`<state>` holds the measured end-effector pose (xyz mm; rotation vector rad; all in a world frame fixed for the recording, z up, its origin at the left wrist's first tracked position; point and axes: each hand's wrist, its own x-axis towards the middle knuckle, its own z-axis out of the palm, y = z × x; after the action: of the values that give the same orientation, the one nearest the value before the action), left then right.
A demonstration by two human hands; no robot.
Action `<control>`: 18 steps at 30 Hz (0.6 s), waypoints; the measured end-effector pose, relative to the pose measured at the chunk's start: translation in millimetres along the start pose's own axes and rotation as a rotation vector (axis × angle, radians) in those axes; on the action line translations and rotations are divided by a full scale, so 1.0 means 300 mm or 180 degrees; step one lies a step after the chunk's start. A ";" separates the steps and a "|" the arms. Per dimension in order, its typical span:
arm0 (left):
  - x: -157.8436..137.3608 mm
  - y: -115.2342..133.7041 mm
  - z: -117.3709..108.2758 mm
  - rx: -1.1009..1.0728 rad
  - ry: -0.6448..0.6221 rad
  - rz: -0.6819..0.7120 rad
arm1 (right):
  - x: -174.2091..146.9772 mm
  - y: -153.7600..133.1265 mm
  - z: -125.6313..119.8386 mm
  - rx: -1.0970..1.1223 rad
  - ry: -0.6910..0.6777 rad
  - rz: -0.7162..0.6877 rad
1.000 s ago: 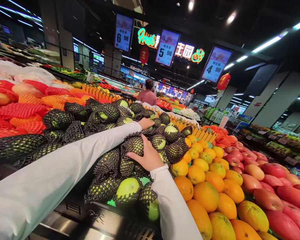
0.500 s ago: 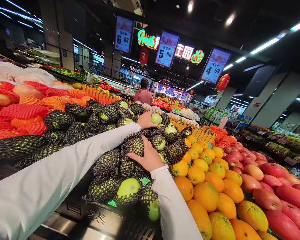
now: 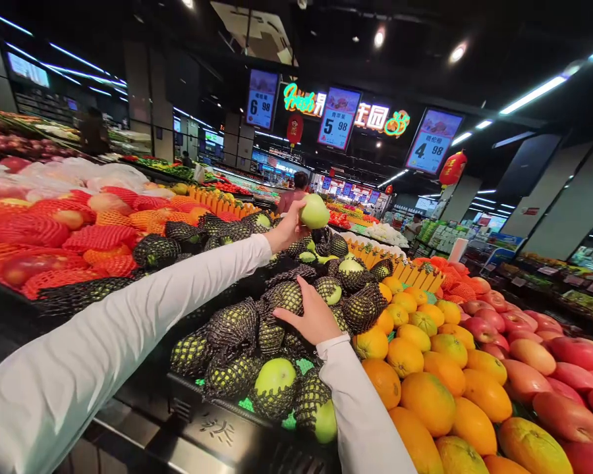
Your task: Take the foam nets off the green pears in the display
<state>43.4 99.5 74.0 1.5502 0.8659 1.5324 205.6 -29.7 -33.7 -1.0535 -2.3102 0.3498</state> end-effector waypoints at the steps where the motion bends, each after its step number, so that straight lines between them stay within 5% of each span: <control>1: -0.049 0.007 -0.006 -0.0306 -0.0086 -0.0097 | 0.002 0.004 0.001 0.0028 0.0025 0.0007; 7: -0.282 -0.039 -0.047 -0.1343 -0.0458 -0.0491 | 0.009 0.009 -0.006 0.0067 0.0401 0.0008; 11: -0.325 -0.110 -0.084 -0.0867 -0.0504 -0.0552 | 0.013 0.009 -0.011 0.0061 0.0727 -0.0006; 18: -0.332 -0.165 -0.090 -0.0085 -0.0535 0.0083 | 0.015 0.001 -0.007 0.0048 0.0959 0.0112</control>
<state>14.8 36.6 -17.3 1.6500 0.7299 1.4031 204.8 -26.2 -30.5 -1.0619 -2.0206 0.2053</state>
